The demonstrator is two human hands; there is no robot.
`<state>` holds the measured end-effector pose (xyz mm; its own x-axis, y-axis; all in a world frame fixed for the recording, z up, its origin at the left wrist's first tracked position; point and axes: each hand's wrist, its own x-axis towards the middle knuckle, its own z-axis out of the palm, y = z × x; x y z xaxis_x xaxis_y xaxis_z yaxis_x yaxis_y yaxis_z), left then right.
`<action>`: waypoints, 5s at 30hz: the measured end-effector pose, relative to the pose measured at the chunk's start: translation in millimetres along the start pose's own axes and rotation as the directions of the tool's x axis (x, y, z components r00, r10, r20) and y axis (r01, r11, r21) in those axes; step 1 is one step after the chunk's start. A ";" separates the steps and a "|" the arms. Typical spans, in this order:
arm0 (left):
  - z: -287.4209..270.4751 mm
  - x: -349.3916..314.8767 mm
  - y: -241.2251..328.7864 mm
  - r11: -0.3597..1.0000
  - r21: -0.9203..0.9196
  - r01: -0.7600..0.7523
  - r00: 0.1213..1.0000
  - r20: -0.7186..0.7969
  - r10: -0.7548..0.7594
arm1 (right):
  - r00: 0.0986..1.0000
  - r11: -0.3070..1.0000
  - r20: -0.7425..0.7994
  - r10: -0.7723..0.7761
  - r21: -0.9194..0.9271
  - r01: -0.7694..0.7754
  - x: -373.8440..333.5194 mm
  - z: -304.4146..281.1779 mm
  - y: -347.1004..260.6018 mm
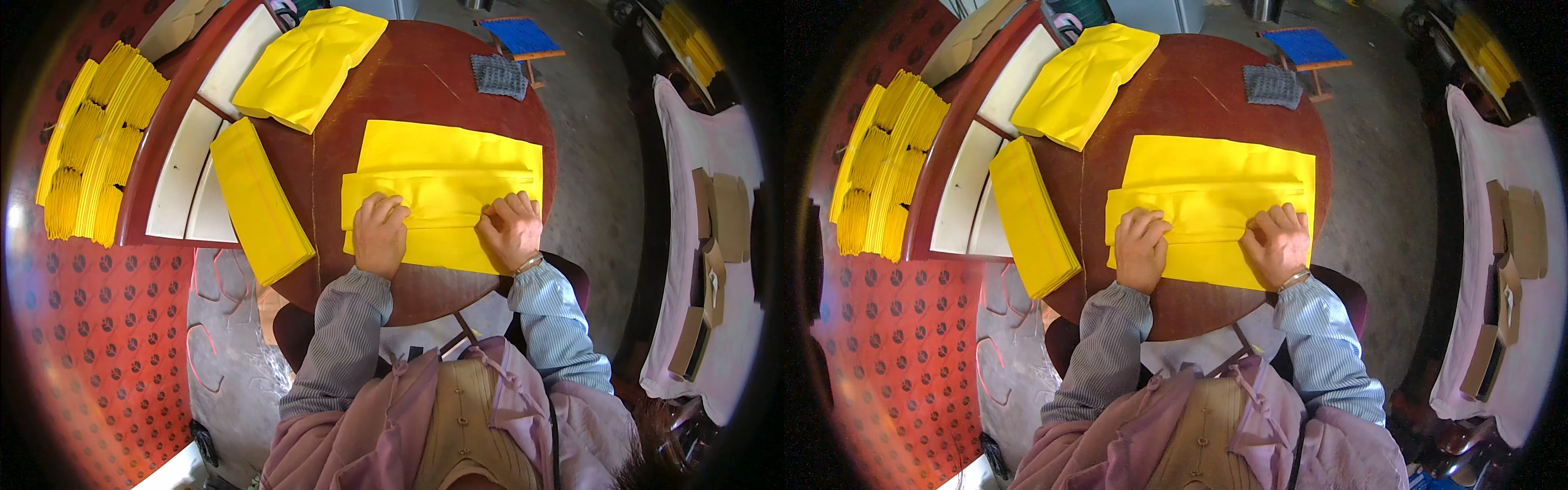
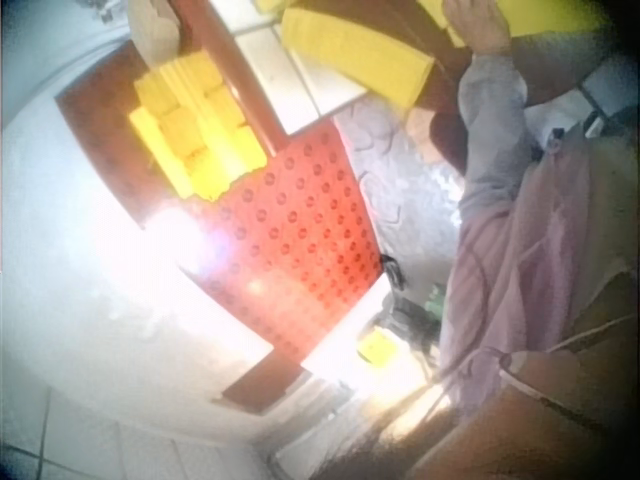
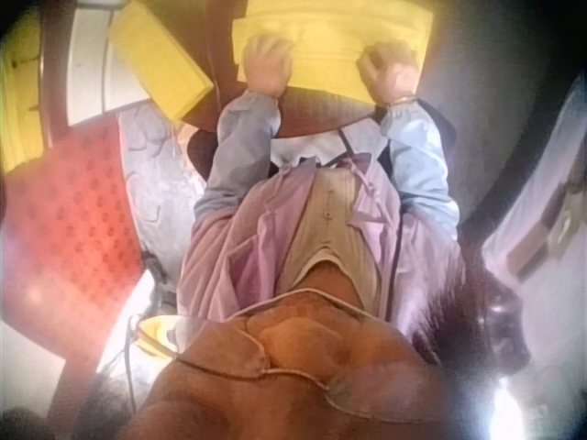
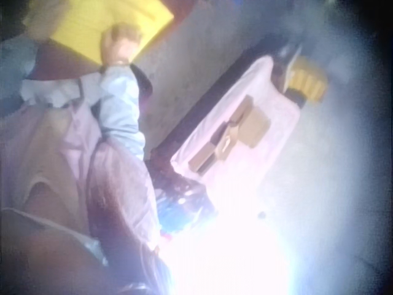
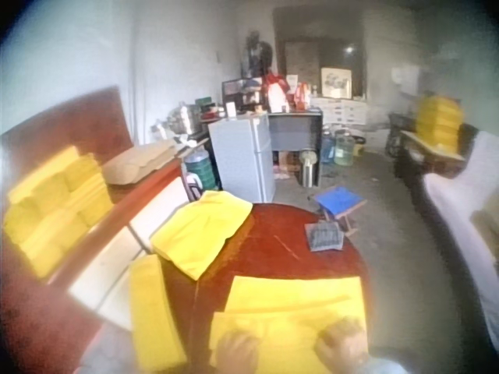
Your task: The person folds yellow fabric pieces on a round table, aligning edges and pressing creases by hand. They stack the folded pieces into a neat pile on the table.
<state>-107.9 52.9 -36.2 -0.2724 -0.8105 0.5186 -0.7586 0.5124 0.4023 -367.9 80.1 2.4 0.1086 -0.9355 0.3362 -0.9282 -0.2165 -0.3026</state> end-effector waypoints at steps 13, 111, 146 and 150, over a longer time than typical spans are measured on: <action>-13.7 -6.2 -11.7 0.992 -0.120 -0.039 0.996 0.075 0.048 | 0.984 0.967 -0.064 -0.167 0.186 0.177 -13.6 17.4 -12.2; -45.6 -27.4 13.5 0.998 0.050 0.033 0.992 0.123 -0.039 | 0.996 0.994 -0.030 0.086 0.075 -0.083 -28.9 -10.0 56.1; 20.7 -14.2 48.6 0.929 0.333 0.164 0.936 0.245 -0.253 | 0.980 0.990 -0.143 -0.142 0.006 0.144 -11.2 3.6 1.7; 20.6 -14.5 49.5 0.914 0.370 0.164 0.918 0.283 -0.279 | 0.939 0.960 0.205 -0.277 0.016 0.279 3.1 50.4 -41.8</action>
<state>-153.7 84.1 -39.4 -0.2058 -0.9670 0.1504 -0.9574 0.2308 0.1736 -310.8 72.1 -28.8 0.4315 -0.8757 0.2166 -0.8551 -0.4736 -0.2111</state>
